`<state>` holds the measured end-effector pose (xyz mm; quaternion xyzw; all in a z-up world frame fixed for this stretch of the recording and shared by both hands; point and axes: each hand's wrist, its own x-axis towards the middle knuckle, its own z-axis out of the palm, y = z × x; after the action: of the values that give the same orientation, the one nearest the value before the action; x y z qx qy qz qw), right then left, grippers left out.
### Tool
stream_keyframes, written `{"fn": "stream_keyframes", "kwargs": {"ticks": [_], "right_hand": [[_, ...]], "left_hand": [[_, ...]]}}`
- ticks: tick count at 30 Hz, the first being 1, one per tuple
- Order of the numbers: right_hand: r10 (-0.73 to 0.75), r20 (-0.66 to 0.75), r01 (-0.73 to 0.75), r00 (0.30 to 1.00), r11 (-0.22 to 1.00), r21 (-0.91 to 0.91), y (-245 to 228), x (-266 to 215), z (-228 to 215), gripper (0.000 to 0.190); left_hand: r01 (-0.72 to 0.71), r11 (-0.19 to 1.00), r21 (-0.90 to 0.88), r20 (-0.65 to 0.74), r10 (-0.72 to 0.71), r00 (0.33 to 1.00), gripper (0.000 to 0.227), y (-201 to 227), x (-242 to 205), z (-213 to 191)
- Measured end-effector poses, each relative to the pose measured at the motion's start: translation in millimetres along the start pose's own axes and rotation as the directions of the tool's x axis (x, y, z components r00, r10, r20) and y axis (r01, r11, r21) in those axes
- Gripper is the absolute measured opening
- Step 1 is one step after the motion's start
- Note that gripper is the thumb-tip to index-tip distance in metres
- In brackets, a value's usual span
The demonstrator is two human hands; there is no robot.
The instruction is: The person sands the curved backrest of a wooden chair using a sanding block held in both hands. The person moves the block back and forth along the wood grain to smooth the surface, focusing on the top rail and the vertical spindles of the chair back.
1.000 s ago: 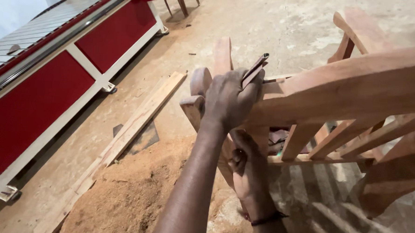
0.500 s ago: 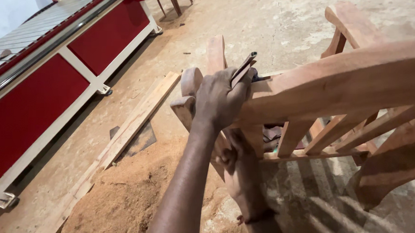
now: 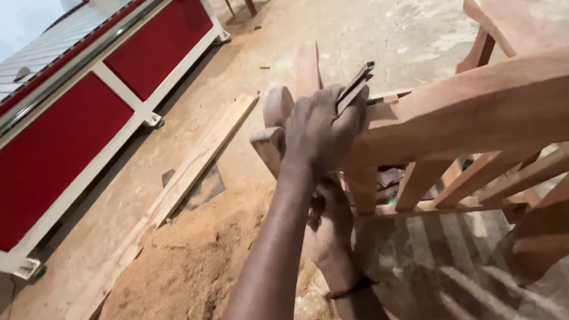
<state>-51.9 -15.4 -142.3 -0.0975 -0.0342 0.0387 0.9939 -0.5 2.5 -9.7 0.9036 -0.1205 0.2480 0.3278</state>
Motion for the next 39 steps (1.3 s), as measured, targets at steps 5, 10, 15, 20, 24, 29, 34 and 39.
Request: {"fn": "stream_keyframes", "kwargs": {"ticks": [5,10,15,20,24,29,34,39], "right_hand": [[0.020,-0.076,-0.026,0.997,0.997,-0.079,2.5,-16.1,-6.7,0.008],[0.011,-0.004,-0.011,1.000,0.997,0.082,19.2,-5.3,-27.8,0.018],[0.096,-0.297,-0.121,0.950,0.991,-0.065,12.5,-18.5,-10.9,0.012],[0.136,-0.227,-0.133,0.964,0.991,0.026,6.1,-35.1,-0.9,0.027],[0.079,-0.215,-0.078,0.974,0.997,0.014,19.3,-26.5,-0.3,0.024],[0.089,-0.265,-0.120,0.960,0.987,-0.104,20.7,-32.1,-12.4,0.028],[-0.004,-0.007,0.005,1.000,0.991,0.131,30.7,-14.0,-33.2,0.008],[0.075,-0.490,-0.156,0.869,0.980,-0.126,-7.3,-39.4,12.9,0.034]], "left_hand": [[-0.018,1.000,-0.025,0.009,0.018,1.000,0.041,5.3,13.6,-5.8],[0.028,1.000,-0.002,0.038,-0.028,0.999,0.042,-0.2,6.0,-0.8],[-0.042,0.999,-0.024,-0.025,0.041,0.999,0.040,4.0,5.8,-4.0],[0.031,0.999,-0.011,0.035,-0.031,0.999,0.041,7.9,9.7,-3.4],[0.069,0.997,-0.027,0.084,-0.067,0.994,0.040,7.0,10.5,-4.4],[0.004,1.000,-0.019,0.018,-0.004,1.000,0.038,12.5,8.9,-6.4],[-0.045,0.999,-0.006,-0.007,0.045,0.999,0.034,2.6,6.4,0.7],[-0.073,0.997,-0.032,0.022,0.074,0.997,0.033,6.2,7.2,-3.0]]}}
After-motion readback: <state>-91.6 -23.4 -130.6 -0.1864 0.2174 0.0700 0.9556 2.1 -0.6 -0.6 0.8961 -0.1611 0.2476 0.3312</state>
